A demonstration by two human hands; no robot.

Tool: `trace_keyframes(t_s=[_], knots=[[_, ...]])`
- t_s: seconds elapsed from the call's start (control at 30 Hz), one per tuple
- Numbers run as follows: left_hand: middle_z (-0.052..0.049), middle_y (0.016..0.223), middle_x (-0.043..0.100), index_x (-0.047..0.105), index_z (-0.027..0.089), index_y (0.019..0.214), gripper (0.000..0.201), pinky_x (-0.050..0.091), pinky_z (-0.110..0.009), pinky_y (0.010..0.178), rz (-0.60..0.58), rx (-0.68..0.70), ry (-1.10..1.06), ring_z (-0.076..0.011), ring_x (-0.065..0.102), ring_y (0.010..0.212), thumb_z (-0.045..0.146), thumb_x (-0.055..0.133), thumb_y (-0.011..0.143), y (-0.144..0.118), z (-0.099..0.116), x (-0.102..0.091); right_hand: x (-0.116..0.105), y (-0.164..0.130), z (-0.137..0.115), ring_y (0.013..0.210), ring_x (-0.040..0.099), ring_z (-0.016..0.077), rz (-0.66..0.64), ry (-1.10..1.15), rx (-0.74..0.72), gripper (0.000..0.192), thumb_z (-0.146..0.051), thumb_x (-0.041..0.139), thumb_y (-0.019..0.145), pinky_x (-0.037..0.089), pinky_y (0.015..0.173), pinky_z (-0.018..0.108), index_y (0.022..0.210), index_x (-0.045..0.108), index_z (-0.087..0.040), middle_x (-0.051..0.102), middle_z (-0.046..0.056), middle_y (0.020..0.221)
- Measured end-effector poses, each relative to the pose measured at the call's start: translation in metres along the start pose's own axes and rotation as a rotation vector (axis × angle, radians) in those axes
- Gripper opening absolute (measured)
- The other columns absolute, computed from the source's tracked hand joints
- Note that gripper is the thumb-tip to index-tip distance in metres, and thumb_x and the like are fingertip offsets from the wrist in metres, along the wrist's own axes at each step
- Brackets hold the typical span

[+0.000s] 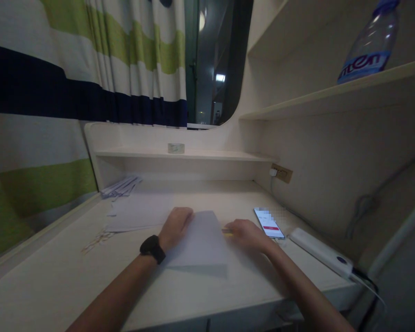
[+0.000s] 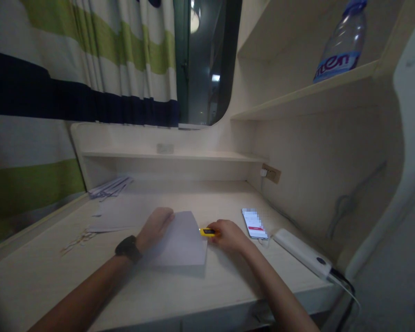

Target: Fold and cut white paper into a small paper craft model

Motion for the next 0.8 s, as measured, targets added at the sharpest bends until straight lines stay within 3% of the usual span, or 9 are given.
trace_keyframes(t_s=[0.13, 0.23, 0.5, 0.6, 0.7, 0.8], knots=[[-0.005, 0.085, 0.060, 0.053, 0.019, 0.090, 0.028, 0.038, -0.034, 0.078, -0.159, 0.049, 0.144, -0.0199, 0.054, 0.083, 0.028, 0.027, 0.096, 0.000, 0.006, 0.020, 0.010, -0.006, 0.000, 0.085, 0.060, 0.0204, -0.066, 0.051, -0.023, 0.033, -0.024, 0.060, 0.073, 0.040, 0.073, 0.028, 0.106, 0.065, -0.024, 0.068, 0.005, 0.098], [-0.005, 0.084, 0.061, 0.053, 0.019, 0.090, 0.027, 0.037, -0.033, 0.076, -0.247, 0.035, 0.213, -0.0198, 0.055, 0.082, 0.025, 0.027, 0.096, -0.001, -0.001, 0.032, 0.017, -0.008, 0.005, 0.087, 0.059, 0.0206, -0.094, 0.044, -0.018, 0.034, -0.024, 0.063, 0.071, 0.040, 0.077, 0.029, 0.105, 0.065, -0.024, 0.068, 0.005, 0.098], [-0.005, 0.082, 0.062, 0.053, 0.018, 0.091, 0.025, 0.037, -0.033, 0.072, -0.302, -0.107, 0.299, -0.0207, 0.057, 0.078, 0.022, 0.029, 0.095, -0.008, -0.033, 0.037, 0.029, -0.011, 0.012, 0.081, 0.054, 0.0175, -0.100, 0.013, -0.034, 0.030, -0.020, 0.065, 0.071, 0.037, 0.073, 0.028, 0.101, 0.067, -0.025, 0.062, 0.004, 0.086], [-0.008, 0.090, 0.061, 0.055, 0.018, 0.098, 0.022, 0.037, -0.035, 0.075, -0.296, -0.150, 0.320, -0.0225, 0.056, 0.085, 0.020, 0.034, 0.092, -0.009, -0.039, 0.034, 0.031, -0.012, 0.011, 0.083, 0.052, 0.0180, -0.101, 0.030, -0.039, 0.032, -0.021, 0.066, 0.071, 0.037, 0.076, 0.029, 0.102, 0.067, -0.025, 0.060, 0.004, 0.086], [-0.011, 0.104, 0.058, 0.055, 0.019, 0.109, 0.027, 0.036, -0.039, 0.084, -0.262, -0.149, 0.301, -0.0242, 0.053, 0.098, 0.015, 0.038, 0.088, -0.008, -0.030, 0.029, 0.031, -0.014, 0.006, 0.084, 0.051, 0.0182, -0.100, 0.063, -0.045, 0.034, -0.022, 0.066, 0.072, 0.037, 0.077, 0.030, 0.106, 0.066, -0.025, 0.058, 0.004, 0.089], [-0.010, 0.110, 0.059, 0.056, 0.021, 0.113, 0.030, 0.035, -0.041, 0.090, -0.329, -0.089, 0.212, -0.0241, 0.052, 0.103, 0.025, 0.036, 0.091, -0.011, -0.010, 0.038, 0.031, -0.015, 0.002, 0.084, 0.050, 0.0181, -0.107, 0.090, -0.047, 0.033, -0.024, 0.065, 0.073, 0.037, 0.076, 0.030, 0.107, 0.065, -0.025, 0.057, 0.005, 0.090]])
Point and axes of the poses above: each hand's wrist, its own y-axis towards the middle knuckle, its own x-axis out of the palm, z = x × y, the point moved 9 cm from there along y, towards the middle knuckle
